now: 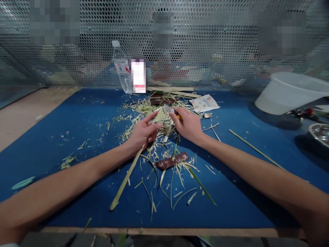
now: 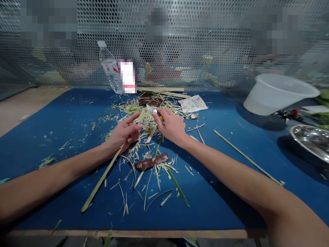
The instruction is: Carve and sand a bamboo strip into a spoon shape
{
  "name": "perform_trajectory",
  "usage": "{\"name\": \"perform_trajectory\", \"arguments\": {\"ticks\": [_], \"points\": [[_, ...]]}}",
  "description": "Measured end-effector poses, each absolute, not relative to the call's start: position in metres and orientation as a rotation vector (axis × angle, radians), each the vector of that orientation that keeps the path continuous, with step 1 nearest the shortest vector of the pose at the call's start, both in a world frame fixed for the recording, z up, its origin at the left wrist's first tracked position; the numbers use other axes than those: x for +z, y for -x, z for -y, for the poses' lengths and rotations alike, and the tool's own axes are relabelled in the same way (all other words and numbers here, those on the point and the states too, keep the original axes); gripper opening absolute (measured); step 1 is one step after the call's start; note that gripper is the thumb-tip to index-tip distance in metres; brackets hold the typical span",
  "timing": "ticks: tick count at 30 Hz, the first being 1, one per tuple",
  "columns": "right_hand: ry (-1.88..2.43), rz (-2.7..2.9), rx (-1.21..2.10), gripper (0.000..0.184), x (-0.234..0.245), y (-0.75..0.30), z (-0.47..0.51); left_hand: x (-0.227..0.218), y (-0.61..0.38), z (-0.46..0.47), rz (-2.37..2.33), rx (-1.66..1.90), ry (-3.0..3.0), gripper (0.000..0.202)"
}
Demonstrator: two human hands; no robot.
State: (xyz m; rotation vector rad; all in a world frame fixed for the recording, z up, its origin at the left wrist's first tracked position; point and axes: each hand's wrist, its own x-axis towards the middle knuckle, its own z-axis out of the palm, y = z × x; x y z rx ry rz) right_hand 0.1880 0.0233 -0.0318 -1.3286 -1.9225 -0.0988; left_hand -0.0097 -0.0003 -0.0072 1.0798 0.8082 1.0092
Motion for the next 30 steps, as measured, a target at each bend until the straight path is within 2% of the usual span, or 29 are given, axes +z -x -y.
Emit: {"name": "perform_trajectory", "arguments": {"ticks": [8,30], "points": [[1.139,2.244,-0.052,0.042,-0.029,-0.186,-0.013,-0.01,0.012,-0.005,-0.788,1.008,-1.085,0.084],[1.06,2.329,-0.068,0.045,-0.03,-0.189,-0.012,-0.005,0.009,0.003,-0.886,0.986,-1.242,0.088]]}}
